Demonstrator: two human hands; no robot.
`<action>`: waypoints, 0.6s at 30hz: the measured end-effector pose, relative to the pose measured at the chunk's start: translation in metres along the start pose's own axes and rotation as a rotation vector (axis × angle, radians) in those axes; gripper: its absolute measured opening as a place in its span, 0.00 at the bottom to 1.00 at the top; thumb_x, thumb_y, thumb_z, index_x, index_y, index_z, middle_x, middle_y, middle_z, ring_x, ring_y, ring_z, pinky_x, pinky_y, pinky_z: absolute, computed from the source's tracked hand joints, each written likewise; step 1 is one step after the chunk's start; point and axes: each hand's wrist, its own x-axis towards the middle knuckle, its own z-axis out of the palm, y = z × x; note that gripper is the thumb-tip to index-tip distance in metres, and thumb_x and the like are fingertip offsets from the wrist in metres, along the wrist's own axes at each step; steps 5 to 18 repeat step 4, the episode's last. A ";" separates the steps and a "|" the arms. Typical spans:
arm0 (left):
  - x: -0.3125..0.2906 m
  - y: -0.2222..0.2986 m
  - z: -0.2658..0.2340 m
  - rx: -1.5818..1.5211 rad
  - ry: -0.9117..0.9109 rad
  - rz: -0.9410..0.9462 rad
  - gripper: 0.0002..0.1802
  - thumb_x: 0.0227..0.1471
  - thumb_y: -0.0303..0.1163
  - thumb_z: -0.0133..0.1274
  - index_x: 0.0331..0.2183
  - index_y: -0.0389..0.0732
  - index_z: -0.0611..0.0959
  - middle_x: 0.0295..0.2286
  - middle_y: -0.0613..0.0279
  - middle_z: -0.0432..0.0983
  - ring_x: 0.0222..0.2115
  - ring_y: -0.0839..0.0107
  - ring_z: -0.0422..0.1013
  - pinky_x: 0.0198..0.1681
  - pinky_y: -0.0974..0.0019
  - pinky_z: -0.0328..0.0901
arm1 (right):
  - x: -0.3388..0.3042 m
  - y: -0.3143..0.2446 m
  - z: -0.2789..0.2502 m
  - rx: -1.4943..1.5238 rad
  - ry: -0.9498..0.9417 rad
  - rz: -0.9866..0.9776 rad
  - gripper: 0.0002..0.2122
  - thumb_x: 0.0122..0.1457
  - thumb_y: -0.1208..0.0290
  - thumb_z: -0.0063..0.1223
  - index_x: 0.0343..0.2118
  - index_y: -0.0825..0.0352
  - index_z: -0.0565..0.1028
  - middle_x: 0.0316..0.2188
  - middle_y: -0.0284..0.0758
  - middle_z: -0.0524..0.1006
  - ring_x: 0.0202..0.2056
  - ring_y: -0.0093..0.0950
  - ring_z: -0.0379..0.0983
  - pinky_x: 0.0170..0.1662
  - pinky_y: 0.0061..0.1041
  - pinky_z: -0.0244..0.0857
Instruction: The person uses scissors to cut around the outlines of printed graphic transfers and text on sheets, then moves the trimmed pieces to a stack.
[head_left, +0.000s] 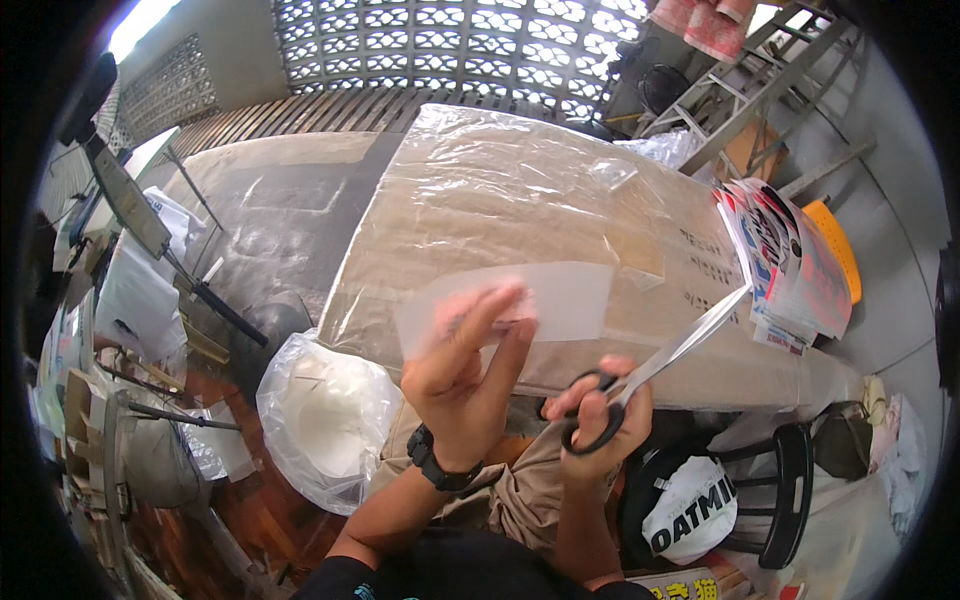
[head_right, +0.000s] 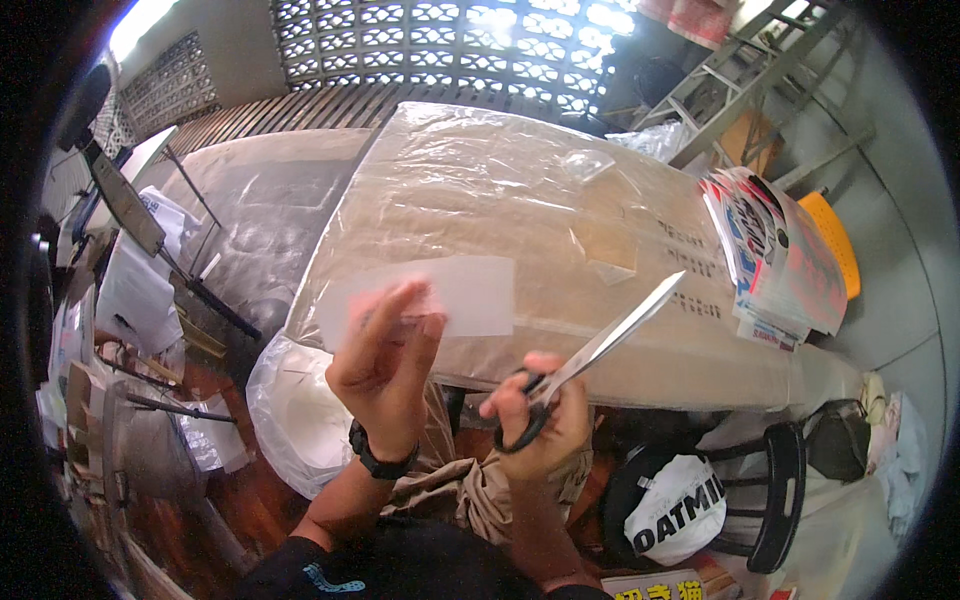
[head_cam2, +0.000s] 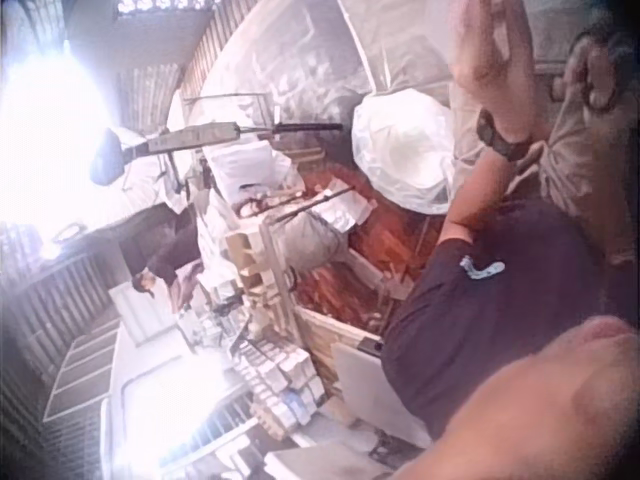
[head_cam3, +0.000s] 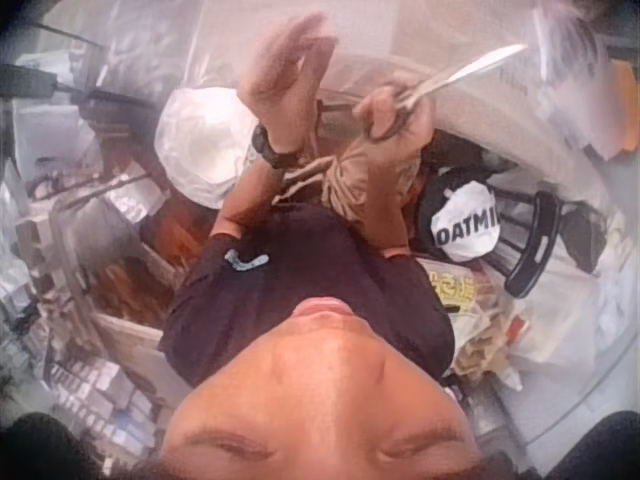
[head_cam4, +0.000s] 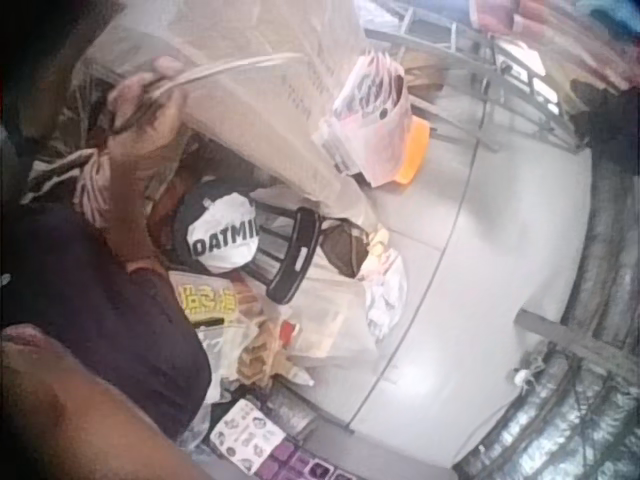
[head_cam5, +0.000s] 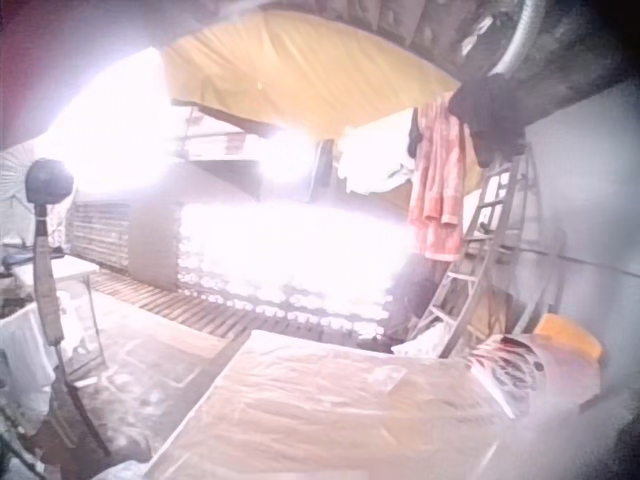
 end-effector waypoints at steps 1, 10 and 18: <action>0.007 -0.002 0.003 -0.095 0.023 -0.007 0.21 0.47 0.13 0.63 0.46 0.27 0.82 0.43 0.48 0.80 0.41 0.69 0.77 0.42 0.69 0.70 | -0.005 0.012 -0.016 -0.054 -0.106 -0.028 0.20 0.61 0.62 0.63 0.46 0.73 0.70 0.25 0.36 0.77 0.25 0.23 0.76 0.28 0.19 0.69; 0.018 0.001 -0.007 -0.025 -0.019 0.056 0.24 0.47 0.12 0.63 0.49 0.27 0.81 0.47 0.48 0.77 0.42 0.68 0.76 0.44 0.71 0.69 | -0.028 0.029 -0.037 -0.171 -0.354 0.134 0.31 0.58 0.48 0.63 0.49 0.73 0.68 0.27 0.40 0.78 0.25 0.26 0.77 0.29 0.21 0.73; 0.018 0.001 -0.007 -0.025 -0.019 0.056 0.24 0.47 0.12 0.63 0.49 0.27 0.81 0.47 0.48 0.77 0.42 0.68 0.76 0.44 0.71 0.69 | -0.028 0.029 -0.037 -0.171 -0.354 0.134 0.31 0.58 0.48 0.63 0.49 0.73 0.68 0.27 0.40 0.78 0.25 0.26 0.77 0.29 0.21 0.73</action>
